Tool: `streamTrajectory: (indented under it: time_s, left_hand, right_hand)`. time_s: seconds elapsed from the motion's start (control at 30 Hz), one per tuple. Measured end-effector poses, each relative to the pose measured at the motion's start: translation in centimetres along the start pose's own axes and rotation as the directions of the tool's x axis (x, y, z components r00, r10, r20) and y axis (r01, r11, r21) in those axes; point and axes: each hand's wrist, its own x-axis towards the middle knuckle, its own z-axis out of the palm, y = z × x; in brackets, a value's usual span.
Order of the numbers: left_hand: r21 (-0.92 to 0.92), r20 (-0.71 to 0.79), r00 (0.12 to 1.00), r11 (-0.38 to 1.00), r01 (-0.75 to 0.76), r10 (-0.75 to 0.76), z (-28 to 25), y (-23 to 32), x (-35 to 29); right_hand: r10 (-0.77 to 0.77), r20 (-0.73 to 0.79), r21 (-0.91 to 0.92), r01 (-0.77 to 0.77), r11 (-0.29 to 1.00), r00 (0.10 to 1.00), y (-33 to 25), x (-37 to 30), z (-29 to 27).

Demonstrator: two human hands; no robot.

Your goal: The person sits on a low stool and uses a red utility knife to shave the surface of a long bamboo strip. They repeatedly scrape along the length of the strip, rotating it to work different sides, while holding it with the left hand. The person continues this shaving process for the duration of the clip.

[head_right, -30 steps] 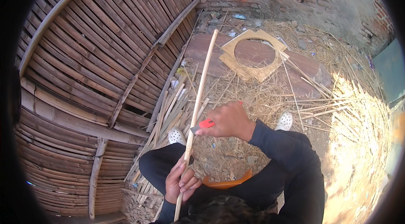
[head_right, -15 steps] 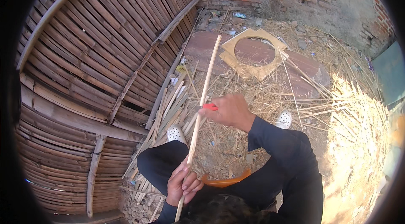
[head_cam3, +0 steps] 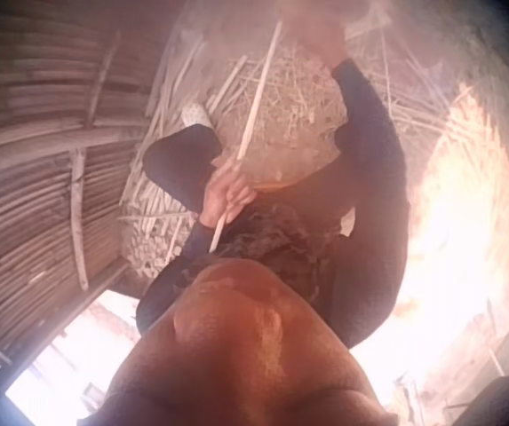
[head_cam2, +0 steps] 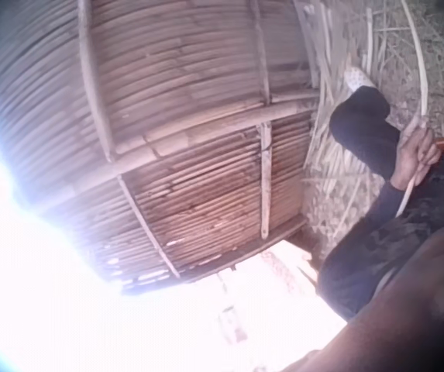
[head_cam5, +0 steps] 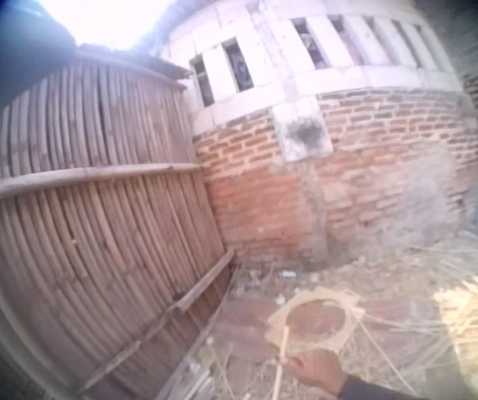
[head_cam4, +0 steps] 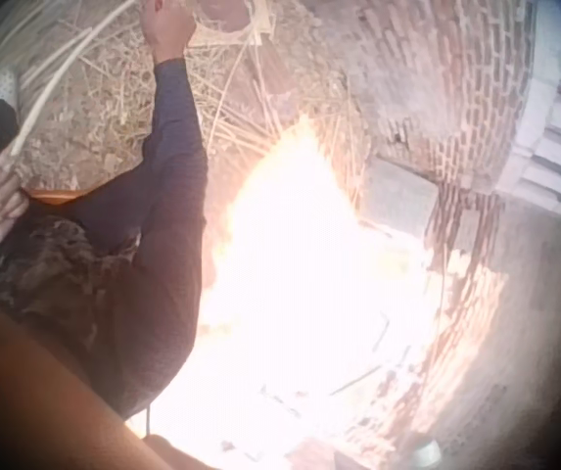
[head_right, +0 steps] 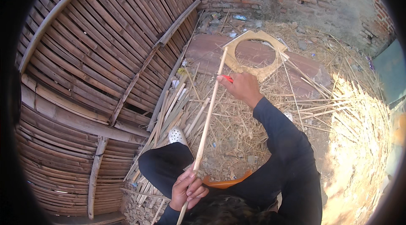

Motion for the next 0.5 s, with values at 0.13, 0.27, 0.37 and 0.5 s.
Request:
streamTrajectory:
  time_s: [0.13, 0.27, 0.37, 0.5]
  left_hand:
    - [-0.043, 0.007, 0.997, 0.996, 0.074, -0.073, -0.4, -1.0, -0.8]
    - [-0.003, -0.035, 0.988, 0.989, 0.148, -0.148, -1.1, -1.3, -2.6]
    - [0.120, 0.022, 0.979, 0.973, 0.198, -0.202, -0.5, -1.8, -6.5]
    - [-0.035, -0.044, 0.999, 0.999, -0.018, 0.016, -2.4, -0.3, -6.1]
  right_hand:
    - [0.083, -0.049, -0.070, -0.086, 0.994, 0.995, 4.7, 2.2, -0.2]
    - [0.271, -0.162, -0.162, -0.297, 0.941, 0.949, 9.2, 3.9, -0.7]
    - [0.653, -0.228, -0.004, -0.671, 0.741, 0.723, 17.7, 3.2, -2.4]
    - [0.590, -0.185, -0.035, -0.605, 0.795, 0.786, 18.5, 1.7, -4.3]
